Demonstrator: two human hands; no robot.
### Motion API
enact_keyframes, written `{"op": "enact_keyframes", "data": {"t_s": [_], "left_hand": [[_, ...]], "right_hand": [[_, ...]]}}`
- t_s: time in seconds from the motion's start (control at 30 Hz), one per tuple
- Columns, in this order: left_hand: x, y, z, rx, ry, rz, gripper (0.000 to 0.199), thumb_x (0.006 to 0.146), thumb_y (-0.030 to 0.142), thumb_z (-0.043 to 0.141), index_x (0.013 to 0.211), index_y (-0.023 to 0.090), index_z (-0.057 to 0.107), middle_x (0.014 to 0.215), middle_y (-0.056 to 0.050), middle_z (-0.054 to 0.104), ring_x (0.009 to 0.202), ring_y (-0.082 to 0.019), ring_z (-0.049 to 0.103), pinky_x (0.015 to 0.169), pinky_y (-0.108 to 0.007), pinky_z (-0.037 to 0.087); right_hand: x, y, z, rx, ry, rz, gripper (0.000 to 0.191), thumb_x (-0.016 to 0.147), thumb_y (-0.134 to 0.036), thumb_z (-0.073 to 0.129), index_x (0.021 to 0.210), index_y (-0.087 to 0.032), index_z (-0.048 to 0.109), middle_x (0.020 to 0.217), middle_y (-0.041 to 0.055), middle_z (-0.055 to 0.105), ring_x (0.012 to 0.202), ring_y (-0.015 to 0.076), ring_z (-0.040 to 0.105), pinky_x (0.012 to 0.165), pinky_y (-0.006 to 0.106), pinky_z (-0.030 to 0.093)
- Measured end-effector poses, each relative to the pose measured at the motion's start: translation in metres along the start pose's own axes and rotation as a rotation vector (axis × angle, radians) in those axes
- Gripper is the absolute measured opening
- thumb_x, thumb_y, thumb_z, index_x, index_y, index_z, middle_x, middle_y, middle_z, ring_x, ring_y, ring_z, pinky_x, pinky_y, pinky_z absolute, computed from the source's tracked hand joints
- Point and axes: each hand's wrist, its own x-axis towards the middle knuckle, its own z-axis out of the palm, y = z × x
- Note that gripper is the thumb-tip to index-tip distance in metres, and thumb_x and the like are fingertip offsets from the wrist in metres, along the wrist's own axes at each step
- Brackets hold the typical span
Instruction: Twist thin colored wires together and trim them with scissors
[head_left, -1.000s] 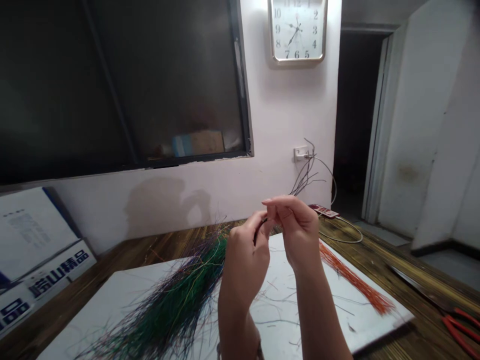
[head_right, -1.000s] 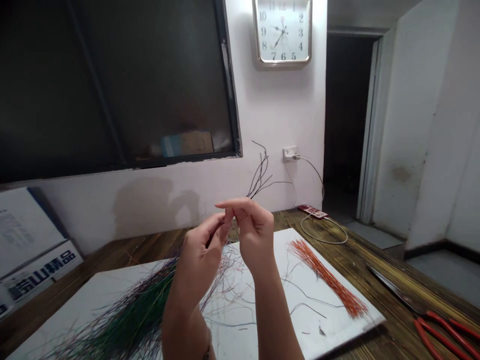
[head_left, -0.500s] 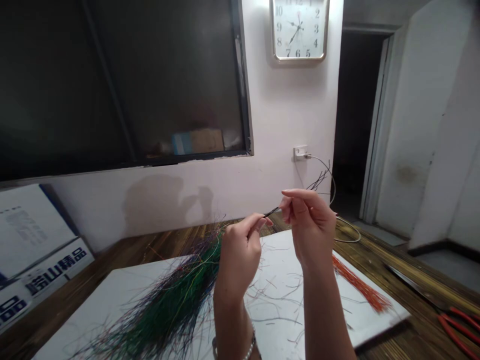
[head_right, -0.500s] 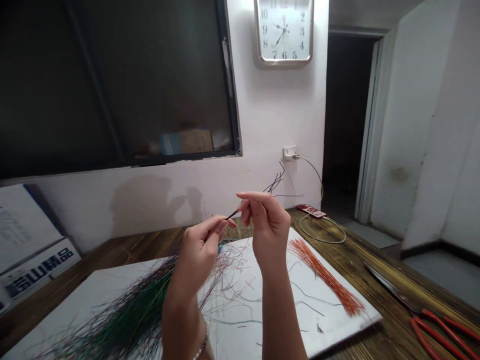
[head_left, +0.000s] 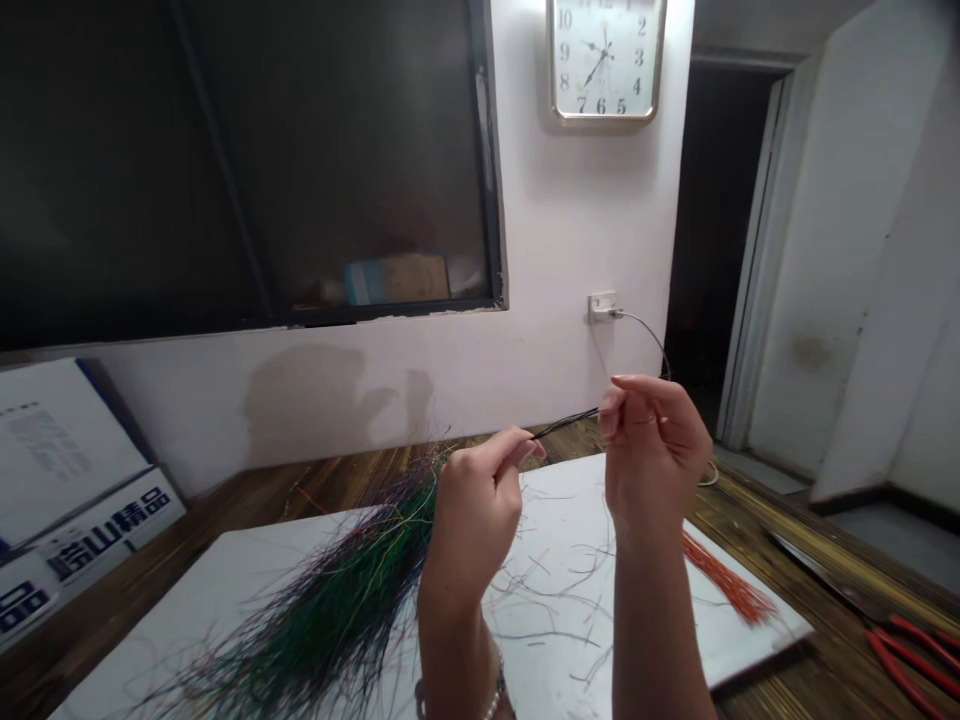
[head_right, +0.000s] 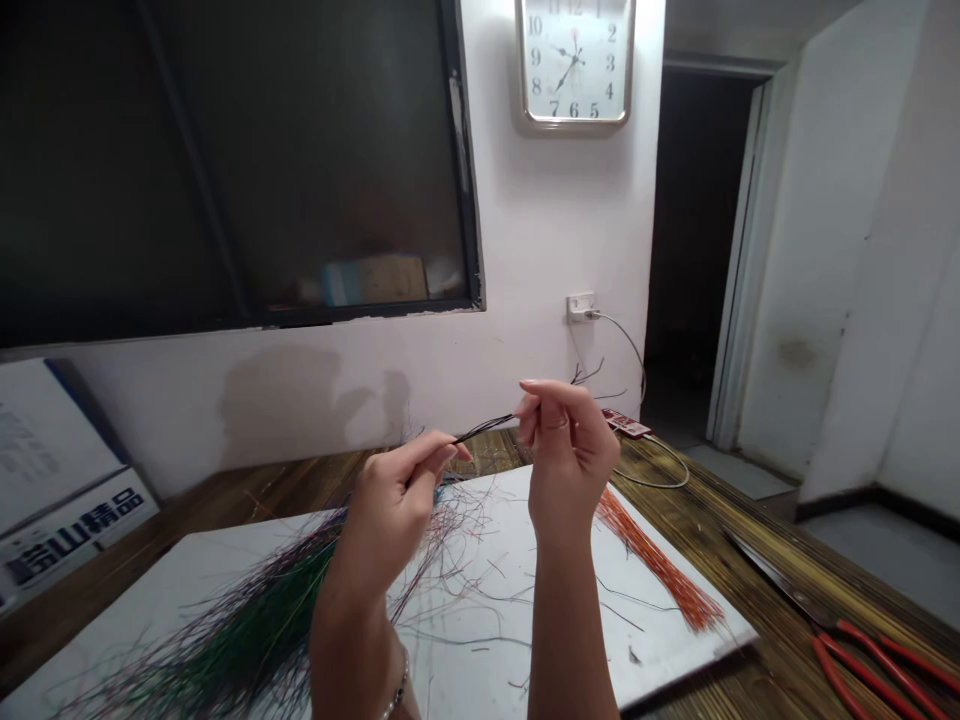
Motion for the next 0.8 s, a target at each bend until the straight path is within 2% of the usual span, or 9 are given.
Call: {"op": "enact_keyframes", "data": {"t_s": [0.23,0.4,0.47,0.57,0.63,0.73,0.8], "left_hand": [[0.000,0.002,0.003,-0.039,-0.111,-0.003,0.028,0.089,0.021,0.040,0.075,0.021,0.064,0.059,0.001,0.055,0.051,-0.012,0.041,0.054,-0.026,0.031],[-0.002,0.006,0.005,-0.103,-0.199,-0.002,0.027,0.088,0.018,0.039,0.074,0.021,0.063,0.056,0.003,0.044,0.050,-0.011,0.032,0.051,-0.026,0.026],[-0.003,0.006,0.004,-0.117,-0.205,-0.008,0.027,0.088,0.019,0.039,0.075,0.020,0.063,0.054,0.003,0.039,0.050,-0.012,0.030,0.050,-0.026,0.025],[-0.003,0.004,0.001,-0.141,-0.211,-0.029,0.027,0.089,0.022,0.040,0.076,0.020,0.063,0.053,0.003,0.033,0.050,-0.012,0.028,0.048,-0.026,0.023],[-0.003,0.000,-0.003,-0.182,-0.229,-0.065,0.027,0.091,0.026,0.041,0.077,0.020,0.063,0.053,0.004,0.031,0.049,-0.011,0.028,0.048,-0.025,0.024],[-0.003,-0.012,-0.010,-0.251,-0.247,-0.130,0.028,0.092,0.034,0.041,0.080,0.019,0.062,0.052,0.004,0.036,0.048,-0.010,0.034,0.049,-0.024,0.029],[-0.004,-0.020,-0.014,-0.261,-0.256,-0.155,0.028,0.091,0.037,0.043,0.083,0.019,0.063,0.056,0.002,0.048,0.053,-0.011,0.045,0.053,-0.024,0.036]], "right_hand": [[0.002,-0.008,-0.006,0.333,-0.005,0.181,0.014,0.082,-0.017,0.058,0.080,-0.029,0.065,0.063,-0.0035,0.039,0.054,0.0082,0.036,0.044,0.017,0.028],[0.007,-0.005,-0.012,0.415,-0.104,0.177,0.019,0.078,-0.020,0.061,0.084,-0.038,0.064,0.062,-0.0044,0.026,0.053,0.0100,0.026,0.039,0.015,0.022],[0.008,-0.004,-0.013,0.403,-0.108,0.173,0.017,0.078,-0.021,0.061,0.083,-0.037,0.063,0.061,-0.0045,0.025,0.052,0.0102,0.025,0.039,0.016,0.022],[0.007,-0.004,-0.011,0.373,-0.055,0.169,0.011,0.078,-0.022,0.062,0.082,-0.032,0.063,0.059,-0.0048,0.028,0.051,0.0091,0.028,0.039,0.017,0.022],[0.005,-0.004,-0.011,0.321,-0.062,0.170,0.007,0.080,-0.023,0.061,0.081,-0.029,0.063,0.058,-0.0047,0.035,0.051,0.0084,0.033,0.041,0.018,0.024],[0.004,-0.002,-0.012,0.188,-0.175,0.161,0.012,0.084,-0.020,0.057,0.081,-0.026,0.066,0.059,-0.0033,0.048,0.053,0.0079,0.042,0.046,0.020,0.032],[0.004,0.000,-0.013,0.123,-0.258,0.144,0.016,0.086,-0.017,0.054,0.083,-0.025,0.068,0.059,-0.0026,0.052,0.053,0.0079,0.045,0.048,0.022,0.034]]}}
